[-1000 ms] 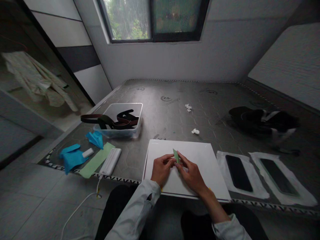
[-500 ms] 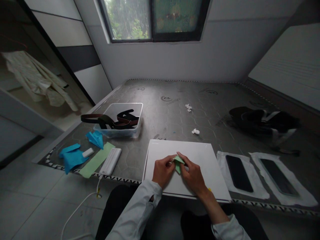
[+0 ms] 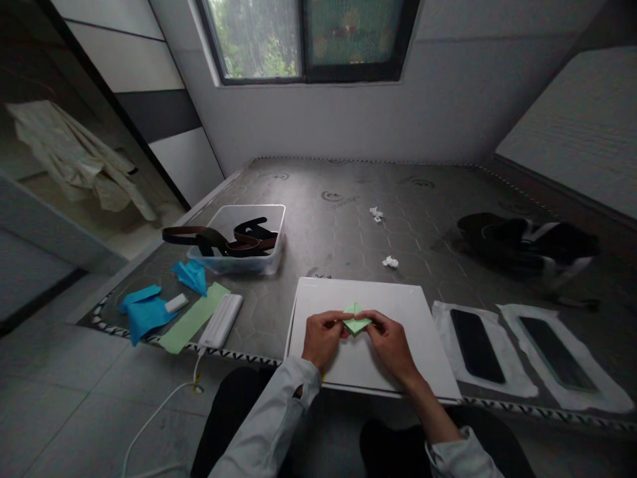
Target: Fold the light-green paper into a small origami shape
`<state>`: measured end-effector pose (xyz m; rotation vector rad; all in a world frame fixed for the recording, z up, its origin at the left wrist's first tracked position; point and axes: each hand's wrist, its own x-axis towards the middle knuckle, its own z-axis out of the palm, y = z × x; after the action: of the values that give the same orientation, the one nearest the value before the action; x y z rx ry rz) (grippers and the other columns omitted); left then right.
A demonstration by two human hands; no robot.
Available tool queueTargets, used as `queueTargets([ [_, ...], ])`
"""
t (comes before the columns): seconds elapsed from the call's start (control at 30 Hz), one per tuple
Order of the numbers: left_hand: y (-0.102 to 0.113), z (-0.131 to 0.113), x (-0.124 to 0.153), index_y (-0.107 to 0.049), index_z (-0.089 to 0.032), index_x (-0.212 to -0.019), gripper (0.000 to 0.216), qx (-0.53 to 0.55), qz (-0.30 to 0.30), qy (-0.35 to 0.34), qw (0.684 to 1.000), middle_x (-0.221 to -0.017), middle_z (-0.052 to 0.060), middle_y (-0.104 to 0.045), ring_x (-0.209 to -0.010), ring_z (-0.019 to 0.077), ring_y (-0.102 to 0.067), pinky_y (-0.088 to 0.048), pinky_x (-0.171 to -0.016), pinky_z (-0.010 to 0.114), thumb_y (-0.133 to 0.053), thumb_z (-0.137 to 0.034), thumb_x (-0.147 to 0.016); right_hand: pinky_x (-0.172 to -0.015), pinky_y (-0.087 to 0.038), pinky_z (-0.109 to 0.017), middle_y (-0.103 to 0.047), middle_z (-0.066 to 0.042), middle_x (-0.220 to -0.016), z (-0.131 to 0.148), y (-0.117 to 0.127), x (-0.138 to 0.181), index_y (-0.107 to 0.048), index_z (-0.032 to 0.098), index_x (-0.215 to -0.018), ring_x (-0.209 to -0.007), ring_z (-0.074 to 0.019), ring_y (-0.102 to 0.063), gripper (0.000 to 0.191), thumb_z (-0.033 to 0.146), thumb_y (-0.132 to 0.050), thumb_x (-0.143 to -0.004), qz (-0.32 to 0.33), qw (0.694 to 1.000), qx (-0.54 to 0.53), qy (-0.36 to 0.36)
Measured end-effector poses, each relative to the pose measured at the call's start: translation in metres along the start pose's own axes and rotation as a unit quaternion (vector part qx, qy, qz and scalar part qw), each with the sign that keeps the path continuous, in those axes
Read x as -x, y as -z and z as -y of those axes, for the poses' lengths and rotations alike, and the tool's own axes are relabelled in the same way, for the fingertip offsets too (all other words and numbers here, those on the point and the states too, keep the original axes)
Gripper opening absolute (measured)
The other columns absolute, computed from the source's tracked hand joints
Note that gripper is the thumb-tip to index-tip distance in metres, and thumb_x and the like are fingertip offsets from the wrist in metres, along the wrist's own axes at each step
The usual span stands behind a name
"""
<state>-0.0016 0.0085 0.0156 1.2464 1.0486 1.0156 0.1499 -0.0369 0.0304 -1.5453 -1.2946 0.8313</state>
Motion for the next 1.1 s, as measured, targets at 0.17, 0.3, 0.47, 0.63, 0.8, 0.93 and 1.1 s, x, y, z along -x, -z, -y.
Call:
queueTargets([
  [0.17, 0.004, -0.002, -0.002, -0.078, -0.016, -0.080, 0.030, -0.009, -0.007, -0.003, 1.000, -0.080, 0.005, -0.075, -0.053, 0.0106, -0.062, -0.053, -0.052, 0.021, -0.052, -0.008, -0.066, -0.080, -0.053, -0.031, -0.071, -0.006, -0.095, 0.002, 0.001, -0.001, -0.068, 0.019, -0.094, -0.090, -0.0221, -0.066, 0.022, 0.035, -0.056, -0.084, 0.068, 0.994, -0.089, -0.010],
  [0.3, 0.005, -0.004, 0.000, -0.075, -0.016, -0.081, 0.025, 0.010, 0.038, -0.018, 0.999, -0.087, 0.006, -0.075, -0.063, 0.0135, -0.066, -0.055, -0.060, 0.024, -0.052, -0.014, -0.074, -0.072, -0.056, -0.029, -0.071, -0.004, -0.091, -0.002, -0.006, -0.003, -0.059, 0.022, -0.092, -0.081, -0.0205, -0.069, 0.031, 0.043, -0.072, -0.074, 0.016, 0.990, -0.132, -0.046],
  [0.47, 0.004, -0.004, 0.002, -0.061, -0.018, -0.116, 0.043, -0.002, 0.070, 0.006, 0.998, -0.082, 0.004, -0.074, -0.072, 0.0173, -0.069, -0.054, -0.065, 0.025, -0.068, -0.031, -0.076, -0.072, -0.056, -0.030, -0.071, -0.003, -0.084, -0.005, -0.007, -0.004, -0.053, 0.023, -0.101, -0.079, -0.0197, -0.070, 0.039, 0.042, -0.074, -0.074, -0.001, 0.986, -0.164, -0.037],
  [0.63, 0.003, 0.002, 0.000, -0.072, -0.014, -0.081, 0.024, -0.097, 0.097, 0.003, 0.991, -0.072, 0.003, -0.071, -0.069, 0.0163, -0.065, -0.048, -0.060, 0.022, -0.066, -0.037, -0.077, -0.081, -0.055, -0.034, -0.073, -0.007, -0.092, -0.001, -0.002, -0.002, -0.064, 0.019, -0.099, -0.087, -0.0224, -0.069, 0.031, 0.043, -0.067, -0.080, -0.002, 0.998, -0.060, -0.003],
  [0.8, 0.003, 0.004, 0.002, -0.070, -0.014, -0.074, 0.020, -0.109, 0.098, -0.010, 0.989, -0.063, 0.000, -0.068, -0.060, 0.0130, -0.060, -0.042, -0.054, 0.020, -0.066, -0.034, -0.077, -0.073, -0.055, -0.033, -0.075, -0.006, -0.087, 0.004, 0.001, 0.000, -0.071, 0.020, -0.089, -0.078, -0.0229, -0.069, 0.029, 0.046, -0.059, -0.085, -0.028, 0.999, 0.024, 0.013],
  [0.93, 0.002, 0.001, 0.005, -0.069, -0.013, -0.072, 0.018, -0.111, 0.107, -0.020, 0.988, -0.061, 0.000, -0.067, -0.056, 0.0119, -0.059, -0.041, -0.051, 0.019, -0.065, -0.030, -0.077, -0.069, -0.054, -0.030, -0.075, -0.004, -0.084, 0.006, 0.002, 0.001, -0.072, 0.021, -0.085, -0.074, -0.0213, -0.068, 0.027, 0.044, -0.057, -0.087, -0.030, 0.997, 0.062, 0.041],
  [1.1, 0.002, -0.003, 0.007, -0.066, -0.016, -0.070, 0.033, -0.159, 0.126, -0.057, 0.977, -0.056, 0.000, -0.068, -0.051, 0.0120, -0.061, -0.043, -0.053, 0.020, -0.048, -0.034, -0.090, -0.067, -0.050, -0.025, -0.073, -0.001, -0.081, 0.007, 0.005, 0.000, -0.070, 0.022, -0.083, -0.074, -0.0187, -0.067, 0.024, 0.040, -0.055, -0.089, -0.021, 0.993, 0.091, 0.070],
])
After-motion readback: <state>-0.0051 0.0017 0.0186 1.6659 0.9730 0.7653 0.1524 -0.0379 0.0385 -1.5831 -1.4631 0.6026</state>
